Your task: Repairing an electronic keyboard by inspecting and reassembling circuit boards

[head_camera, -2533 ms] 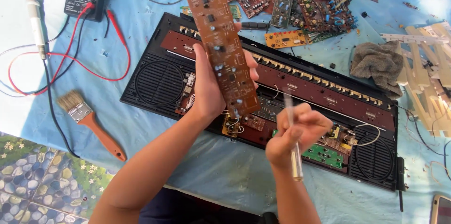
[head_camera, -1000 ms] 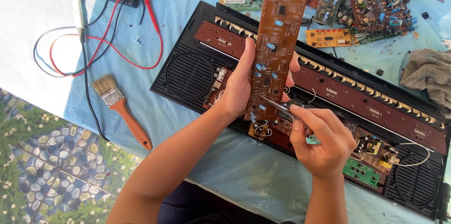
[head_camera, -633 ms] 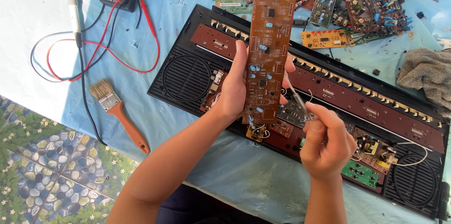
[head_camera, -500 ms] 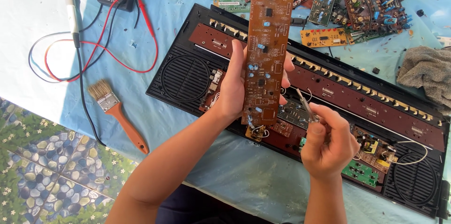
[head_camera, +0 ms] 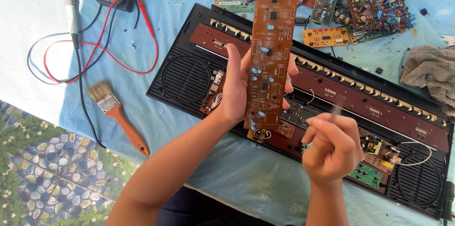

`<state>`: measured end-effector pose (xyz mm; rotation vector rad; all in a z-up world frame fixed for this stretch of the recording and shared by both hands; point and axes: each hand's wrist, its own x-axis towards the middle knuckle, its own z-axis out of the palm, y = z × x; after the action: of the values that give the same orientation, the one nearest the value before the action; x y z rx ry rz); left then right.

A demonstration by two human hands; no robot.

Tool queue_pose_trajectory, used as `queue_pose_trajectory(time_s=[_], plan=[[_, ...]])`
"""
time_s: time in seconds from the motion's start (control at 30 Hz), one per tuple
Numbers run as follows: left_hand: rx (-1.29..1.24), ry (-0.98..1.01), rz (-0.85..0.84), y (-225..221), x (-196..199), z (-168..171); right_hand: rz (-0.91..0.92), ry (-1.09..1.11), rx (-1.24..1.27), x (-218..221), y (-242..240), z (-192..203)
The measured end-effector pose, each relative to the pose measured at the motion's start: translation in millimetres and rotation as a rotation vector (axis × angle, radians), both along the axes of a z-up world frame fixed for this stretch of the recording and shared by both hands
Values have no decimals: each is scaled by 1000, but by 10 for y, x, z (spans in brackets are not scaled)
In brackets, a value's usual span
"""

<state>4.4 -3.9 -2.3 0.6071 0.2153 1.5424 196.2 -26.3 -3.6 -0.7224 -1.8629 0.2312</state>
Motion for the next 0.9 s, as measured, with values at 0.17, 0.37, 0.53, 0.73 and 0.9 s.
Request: queue_pose_trajectory(time_s=[0.17,0.37,0.53,0.73,0.9], plan=[[-30,43,-2,-51,152,-14,236,404,-275,33,-69,-97],[-17,-115,-194,-145,331,-14,-1,563,-240,-82,-72,-92],[-88,-34,-153,-200,404,-11,-23,620,-215,-230,-106,46],[-47,-43,-117,-180,425,-33,303,539,-440,-114,-111,-95],[-28,-22,-117,-182,391,-6,319,407,-433,-84,-114,-12]])
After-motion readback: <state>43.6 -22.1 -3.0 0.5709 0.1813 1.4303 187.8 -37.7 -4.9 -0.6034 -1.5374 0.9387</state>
